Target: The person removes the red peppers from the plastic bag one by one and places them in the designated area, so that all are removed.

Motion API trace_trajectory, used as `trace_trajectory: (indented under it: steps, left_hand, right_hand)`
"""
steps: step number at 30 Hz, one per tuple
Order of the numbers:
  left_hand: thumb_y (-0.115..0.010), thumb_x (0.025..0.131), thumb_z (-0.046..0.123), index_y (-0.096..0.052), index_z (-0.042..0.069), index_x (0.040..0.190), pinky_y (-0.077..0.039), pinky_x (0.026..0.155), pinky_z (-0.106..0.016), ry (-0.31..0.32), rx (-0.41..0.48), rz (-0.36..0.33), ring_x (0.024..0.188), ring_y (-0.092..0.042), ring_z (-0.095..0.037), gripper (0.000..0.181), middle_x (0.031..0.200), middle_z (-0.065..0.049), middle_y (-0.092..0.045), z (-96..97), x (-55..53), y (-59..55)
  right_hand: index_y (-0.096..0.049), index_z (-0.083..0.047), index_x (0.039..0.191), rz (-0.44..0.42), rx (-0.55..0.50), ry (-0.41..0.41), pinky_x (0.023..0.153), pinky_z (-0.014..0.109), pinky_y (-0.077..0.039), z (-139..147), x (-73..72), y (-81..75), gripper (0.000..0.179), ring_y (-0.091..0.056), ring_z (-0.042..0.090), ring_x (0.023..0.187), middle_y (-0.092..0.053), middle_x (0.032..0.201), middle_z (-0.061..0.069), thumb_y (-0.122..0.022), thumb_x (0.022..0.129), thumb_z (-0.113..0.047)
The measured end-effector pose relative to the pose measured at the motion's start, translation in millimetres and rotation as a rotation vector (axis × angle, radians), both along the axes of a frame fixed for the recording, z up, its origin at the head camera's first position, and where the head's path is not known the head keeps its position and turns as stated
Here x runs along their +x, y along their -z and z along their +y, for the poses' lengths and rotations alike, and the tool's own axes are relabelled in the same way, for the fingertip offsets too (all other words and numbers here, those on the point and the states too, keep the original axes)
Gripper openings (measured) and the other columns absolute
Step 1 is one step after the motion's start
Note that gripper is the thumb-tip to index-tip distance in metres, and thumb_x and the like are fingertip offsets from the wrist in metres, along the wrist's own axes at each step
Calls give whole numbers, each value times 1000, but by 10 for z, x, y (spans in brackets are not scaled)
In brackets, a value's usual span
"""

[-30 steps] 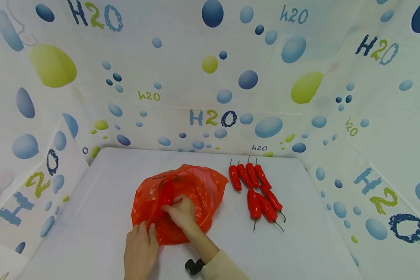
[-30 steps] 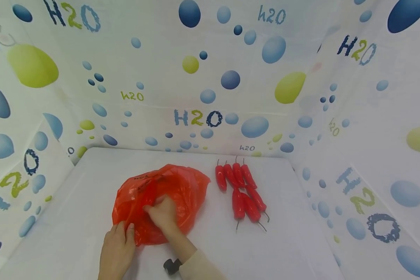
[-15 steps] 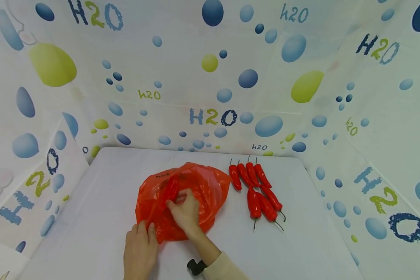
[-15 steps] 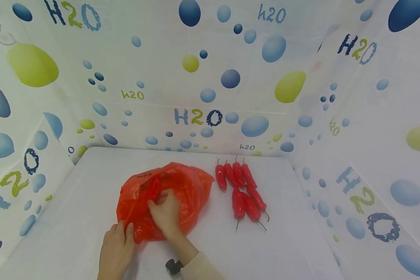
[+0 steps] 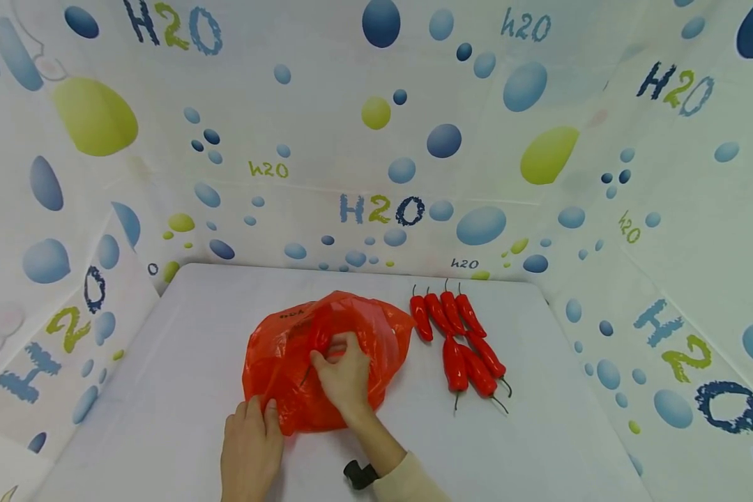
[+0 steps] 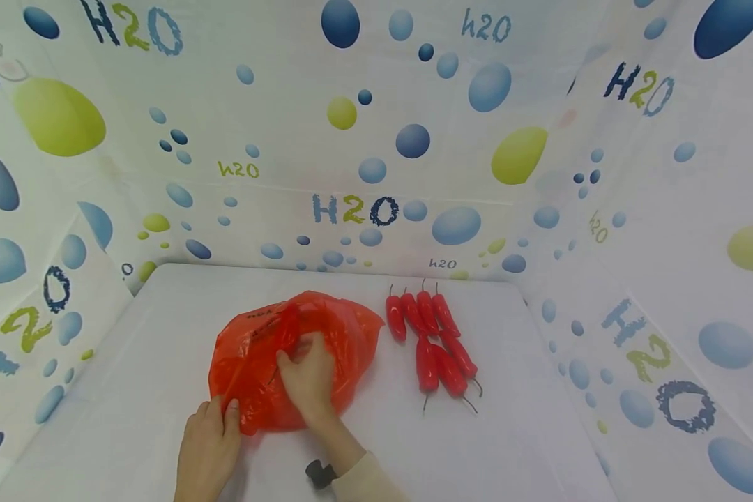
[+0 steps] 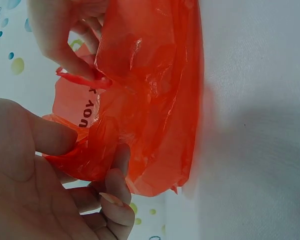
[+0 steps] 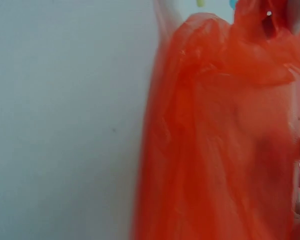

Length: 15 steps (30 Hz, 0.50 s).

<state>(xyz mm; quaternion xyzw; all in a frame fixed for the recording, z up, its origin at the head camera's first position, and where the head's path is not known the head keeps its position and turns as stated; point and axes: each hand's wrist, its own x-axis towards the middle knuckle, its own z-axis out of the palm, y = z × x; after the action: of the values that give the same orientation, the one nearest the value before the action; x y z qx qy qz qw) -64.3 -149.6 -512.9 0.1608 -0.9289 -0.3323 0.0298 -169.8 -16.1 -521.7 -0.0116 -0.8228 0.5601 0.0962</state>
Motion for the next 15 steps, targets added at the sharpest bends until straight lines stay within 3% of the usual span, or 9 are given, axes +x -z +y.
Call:
trace_trajectory:
  steps: [15]
  left_hand:
    - [-47, 111, 23, -53, -11, 128, -48, 85, -53, -10, 12, -27, 98, -50, -39, 39, 110, -25, -58, 16, -10, 6]
  right_hand:
    - [-64, -14, 118, 2, -109, -2, 72, 28, -61, 284, 7, -219, 33, -72, 10, 80, -72, 100, -4, -82, 92, -23]
